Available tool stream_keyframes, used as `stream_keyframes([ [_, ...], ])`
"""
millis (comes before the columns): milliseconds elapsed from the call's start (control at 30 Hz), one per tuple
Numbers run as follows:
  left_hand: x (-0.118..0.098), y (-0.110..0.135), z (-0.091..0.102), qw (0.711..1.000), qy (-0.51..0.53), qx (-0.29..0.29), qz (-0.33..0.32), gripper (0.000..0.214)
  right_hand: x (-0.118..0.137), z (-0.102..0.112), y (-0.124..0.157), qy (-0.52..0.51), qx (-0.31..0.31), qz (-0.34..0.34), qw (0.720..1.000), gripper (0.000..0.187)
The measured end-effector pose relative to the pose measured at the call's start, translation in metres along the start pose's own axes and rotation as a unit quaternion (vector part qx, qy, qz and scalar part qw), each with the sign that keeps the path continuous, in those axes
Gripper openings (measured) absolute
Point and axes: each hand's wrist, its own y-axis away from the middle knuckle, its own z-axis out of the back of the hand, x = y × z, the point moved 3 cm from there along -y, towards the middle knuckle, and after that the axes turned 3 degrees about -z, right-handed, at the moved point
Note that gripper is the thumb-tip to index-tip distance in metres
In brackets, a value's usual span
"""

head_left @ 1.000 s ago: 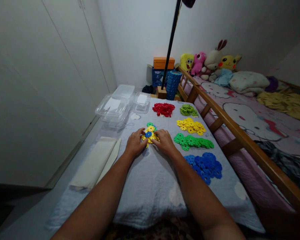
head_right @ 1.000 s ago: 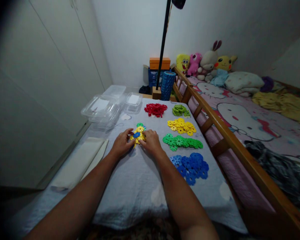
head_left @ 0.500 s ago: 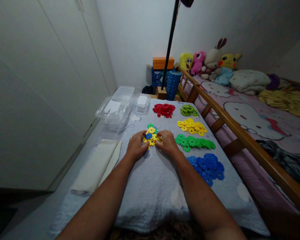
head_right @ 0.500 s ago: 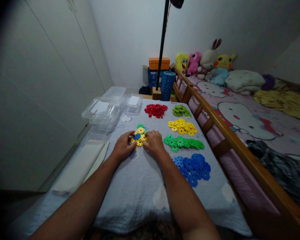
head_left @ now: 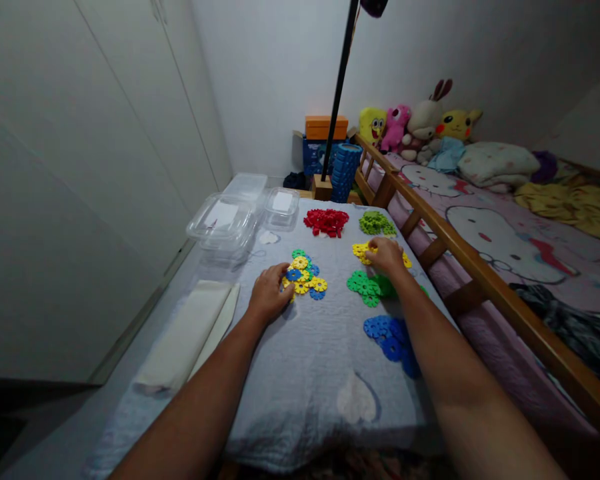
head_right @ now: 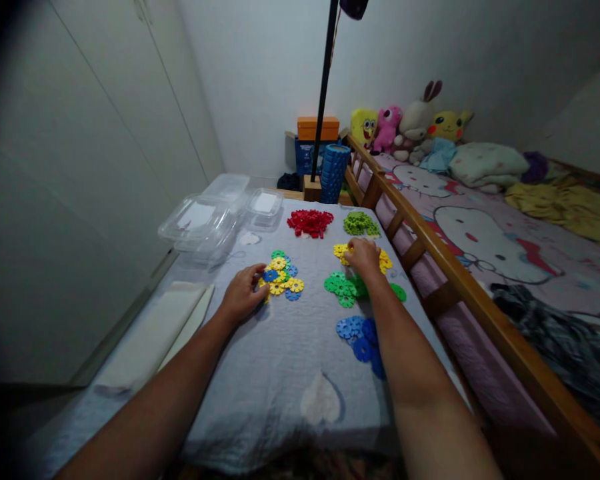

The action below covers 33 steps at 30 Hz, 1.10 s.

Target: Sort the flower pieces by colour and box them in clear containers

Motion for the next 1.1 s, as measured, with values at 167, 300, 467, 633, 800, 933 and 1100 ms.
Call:
stream_keyframes([
  [167, 0.001, 0.000, 0.000, 1.000, 0.001, -0.001, 0.000, 0.051, -0.025, -0.008, -0.008, 0.003, -0.002, -0.053, 0.999, 0.027],
  [300, 0.001, 0.000, 0.001, 1.000, 0.007, 0.004, 0.008, 0.053, -0.022, -0.007, -0.004, -0.009, -0.025, -0.066, 0.997, 0.030],
  [467, -0.002, 0.000, 0.002, 1.000, 0.009, 0.013, 0.014, 0.051, 0.030, -0.003, 0.019, -0.058, -0.040, 0.035, 0.997, 0.027],
  [633, -0.004, 0.000, 0.004, 1.000, 0.015, 0.013, 0.008, 0.050, 0.113, -0.020, 0.068, -0.135, 0.074, 0.229, 0.961, 0.023],
  [800, -0.003, 0.000, 0.004, 1.000, 0.028, 0.009, 0.006, 0.050, 0.153, -0.028, 0.099, -0.093, 0.074, 0.202, 0.972, 0.039],
  [933, -0.003, -0.001, 0.004, 0.999, 0.029, 0.011, 0.010, 0.052, 0.159, -0.029, 0.103, -0.069, 0.076, 0.161, 0.982, 0.041],
  [1100, -0.004, 0.000, 0.005, 0.999, 0.026, 0.016, 0.014, 0.054, 0.161, -0.032, 0.101, -0.074, 0.090, 0.134, 0.984, 0.038],
])
